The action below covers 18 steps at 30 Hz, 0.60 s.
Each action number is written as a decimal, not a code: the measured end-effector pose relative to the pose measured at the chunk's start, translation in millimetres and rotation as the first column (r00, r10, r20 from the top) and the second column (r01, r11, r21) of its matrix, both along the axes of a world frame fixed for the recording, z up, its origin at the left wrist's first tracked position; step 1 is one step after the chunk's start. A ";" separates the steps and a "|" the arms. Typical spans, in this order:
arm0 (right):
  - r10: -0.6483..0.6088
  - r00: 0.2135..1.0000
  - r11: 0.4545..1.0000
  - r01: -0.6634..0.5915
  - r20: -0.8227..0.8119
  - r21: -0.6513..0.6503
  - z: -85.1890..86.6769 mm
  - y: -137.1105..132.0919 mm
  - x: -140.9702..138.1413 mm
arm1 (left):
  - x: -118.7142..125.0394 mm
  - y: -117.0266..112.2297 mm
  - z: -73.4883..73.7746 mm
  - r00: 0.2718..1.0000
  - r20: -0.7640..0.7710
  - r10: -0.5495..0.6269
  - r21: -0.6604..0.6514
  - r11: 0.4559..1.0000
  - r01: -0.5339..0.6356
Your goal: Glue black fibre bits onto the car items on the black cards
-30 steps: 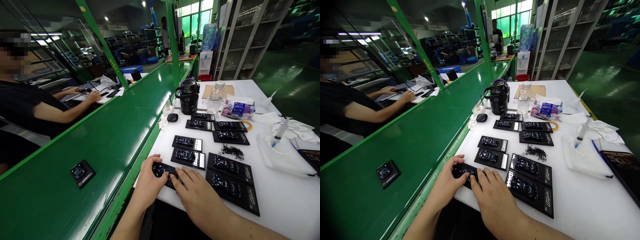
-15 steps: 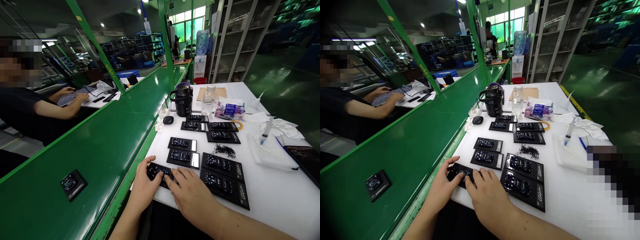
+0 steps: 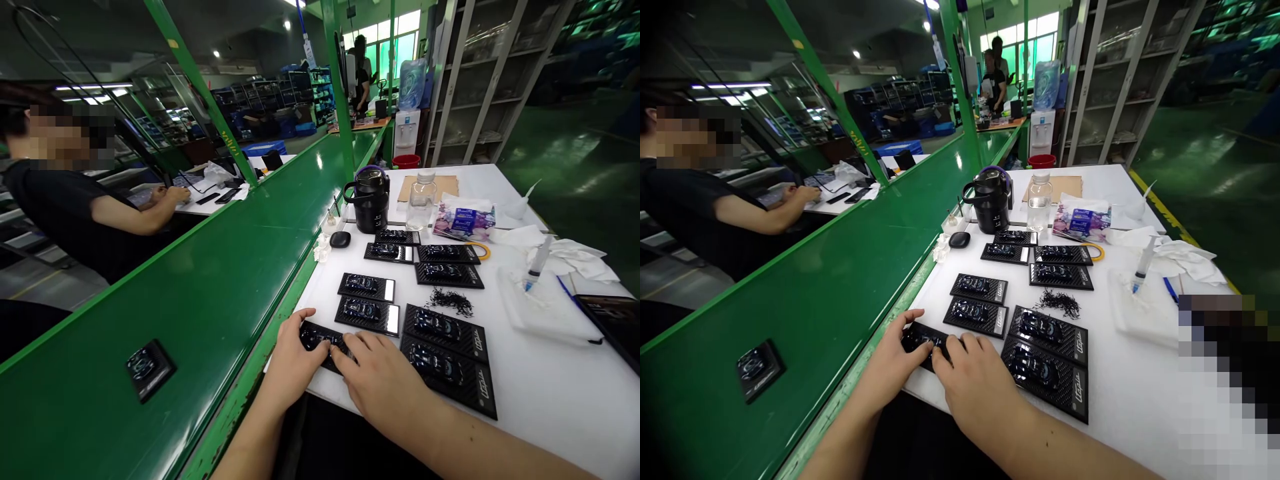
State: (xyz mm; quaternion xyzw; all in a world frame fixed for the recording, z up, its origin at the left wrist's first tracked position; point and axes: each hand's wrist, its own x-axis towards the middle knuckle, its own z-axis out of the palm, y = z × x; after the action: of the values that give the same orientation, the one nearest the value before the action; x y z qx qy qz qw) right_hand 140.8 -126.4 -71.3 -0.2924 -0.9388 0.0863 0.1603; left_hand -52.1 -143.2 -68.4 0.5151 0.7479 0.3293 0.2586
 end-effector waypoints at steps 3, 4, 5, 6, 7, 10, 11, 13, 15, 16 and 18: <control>-0.005 1.000 1.000 0.005 -0.008 -0.005 2.7 0.4 0.9 | 1.0 0.0 0.9 1.000 -0.027 -0.014 -0.003 1.000 0.014; -0.008 1.000 1.000 0.008 -0.008 -0.005 3.2 0.3 1.2 | 0.6 -0.4 1.8 0.999 -0.035 -0.027 -0.010 1.000 0.027; -0.008 1.000 1.000 0.007 -0.006 -0.006 3.1 0.0 1.5 | -0.2 -1.2 3.4 0.998 -0.043 -0.045 -0.019 0.999 0.044; -0.004 1.000 1.000 0.004 -0.006 -0.005 2.3 -0.5 1.7 | -1.7 -2.3 5.7 0.996 -0.052 -0.069 -0.028 0.997 0.068; 0.001 1.000 1.000 -0.001 -0.009 0.003 0.7 -1.1 2.1 | -3.7 -3.6 8.8 0.993 -0.061 -0.099 -0.036 0.995 0.097; 0.008 1.000 0.999 -0.007 -0.024 0.046 -7.0 -3.5 3.7 | -12.9 -7.9 21.3 0.969 -0.093 -0.229 -0.063 0.973 0.224; 0.008 1.000 0.998 -0.006 -0.029 0.057 -9.5 -4.3 4.4 | -16.3 -8.9 25.9 0.947 -0.125 -0.295 -0.082 0.954 0.287; 0.011 0.999 0.998 -0.008 -0.044 0.063 -12.6 -5.1 6.4 | -22.3 -9.5 34.3 0.879 -0.209 -0.429 -0.134 0.903 0.408; 0.021 0.997 0.998 -0.017 -0.072 0.056 -11.7 -5.1 8.6 | -26.7 -8.8 40.6 0.815 -0.270 -0.513 -0.174 0.858 0.483; 0.030 0.995 0.998 -0.024 -0.098 0.061 -9.8 -4.7 9.7 | -29.3 -8.7 42.8 0.801 -0.284 -0.527 -0.176 0.850 0.497; 0.057 0.981 0.995 -0.041 -0.183 0.088 -3.5 -3.6 12.2 | -39.2 -10.8 45.4 0.784 -0.317 -0.534 -0.166 0.845 0.509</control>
State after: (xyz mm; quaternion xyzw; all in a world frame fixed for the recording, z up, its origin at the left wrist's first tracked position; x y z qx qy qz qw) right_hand 153.0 -130.0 -74.8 -0.2529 -0.9295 0.0775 0.2570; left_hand -91.2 -154.0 -22.9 0.7422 0.6214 0.1205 0.2202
